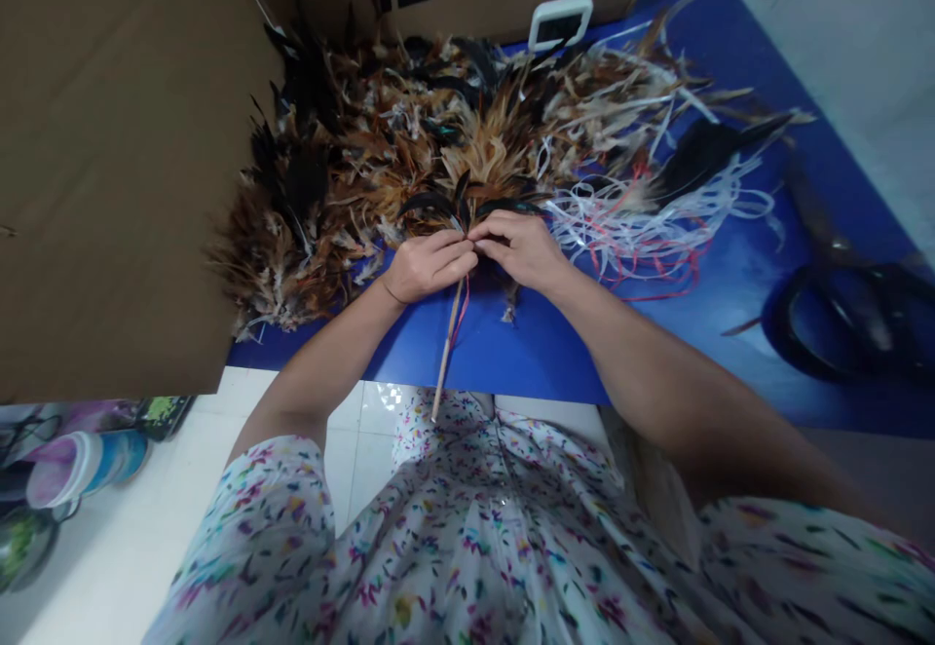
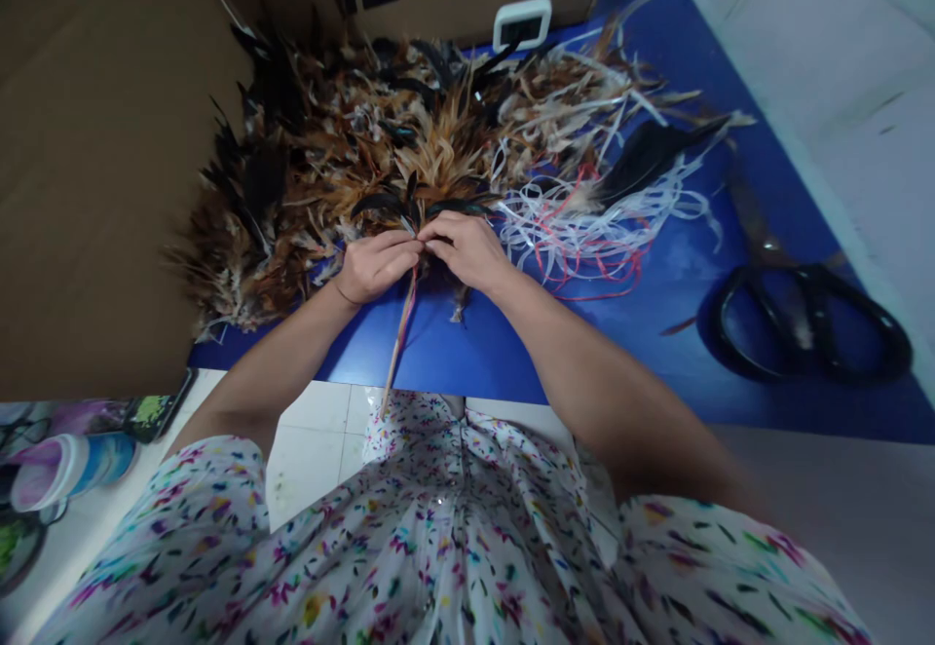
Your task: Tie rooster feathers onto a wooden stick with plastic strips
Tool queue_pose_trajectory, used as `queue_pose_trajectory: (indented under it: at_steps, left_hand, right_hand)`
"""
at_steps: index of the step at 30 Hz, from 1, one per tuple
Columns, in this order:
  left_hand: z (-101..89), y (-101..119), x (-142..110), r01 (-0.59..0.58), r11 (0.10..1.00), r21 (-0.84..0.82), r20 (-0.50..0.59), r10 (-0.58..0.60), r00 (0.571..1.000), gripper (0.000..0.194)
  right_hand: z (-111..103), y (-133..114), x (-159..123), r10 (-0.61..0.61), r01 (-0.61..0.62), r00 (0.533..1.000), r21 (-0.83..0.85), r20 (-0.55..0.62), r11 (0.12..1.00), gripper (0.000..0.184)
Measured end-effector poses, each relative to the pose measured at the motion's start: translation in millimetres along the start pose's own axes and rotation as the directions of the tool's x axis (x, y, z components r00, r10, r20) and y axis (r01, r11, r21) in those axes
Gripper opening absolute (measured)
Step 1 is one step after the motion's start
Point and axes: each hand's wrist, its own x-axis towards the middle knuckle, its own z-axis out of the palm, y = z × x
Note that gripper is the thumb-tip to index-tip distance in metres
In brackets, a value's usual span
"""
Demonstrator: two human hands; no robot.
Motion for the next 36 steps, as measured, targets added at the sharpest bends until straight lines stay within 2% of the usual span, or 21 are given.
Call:
queue_pose_trajectory:
  at_steps: [8,16,22,27,29,33,36]
  left_hand:
    - [3.9,-4.6,-3.9,0.025,0.995,-0.099,-0.097,-0.034,0.995,0.012]
    - [3.5,-5.7,-3.5,0.036,0.999,-0.011,-0.089,-0.037,0.995,0.022]
    - [2.9,-7.0,-3.6,0.032,0.999,-0.012,-0.057,-0.032,0.998,0.024]
    - [2.4,-7.6,-4.2,-0.015,1.000,0.015,-0.062,0.016,0.998,0.019]
    - [2.1,-7.5,-4.7,-0.008,1.000,0.002,-0.051,0.008,0.999,0.017]
    - [3.0,-8.3,-6.5,0.086,0.992,-0.088,-0.021,-0.089,0.996,0.015]
    - [4.2,-9.4,-7.6,0.065,0.992,-0.112,-0.026,-0.069,0.997,0.011]
  right_hand:
    - [-0.5,-5.4,-1.5,-0.014,0.014,1.000,-0.042,0.015,0.999,0.015]
    - [-0.2,-11.7,-2.7,-0.014,0.021,0.999,-0.145,0.050,0.989,0.018]
    - [1.0,-10.5,-1.5,0.006,-0.003,1.000,-0.097,0.026,0.995,0.015]
    - [-0.8,-10.2,-1.3,0.009,-0.010,0.999,0.004,0.031,1.000,0.021]
    - [-1.8,-9.1,-1.1,-0.020,0.020,0.999,0.004,0.050,1.000,0.021]
    - [-3.9,-7.1,-0.5,-0.059,0.062,0.994,-0.031,0.086,0.998,0.016]
    - [-5.1,-6.8,0.3,-0.055,0.060,0.994,-0.058,0.095,0.996,0.015]
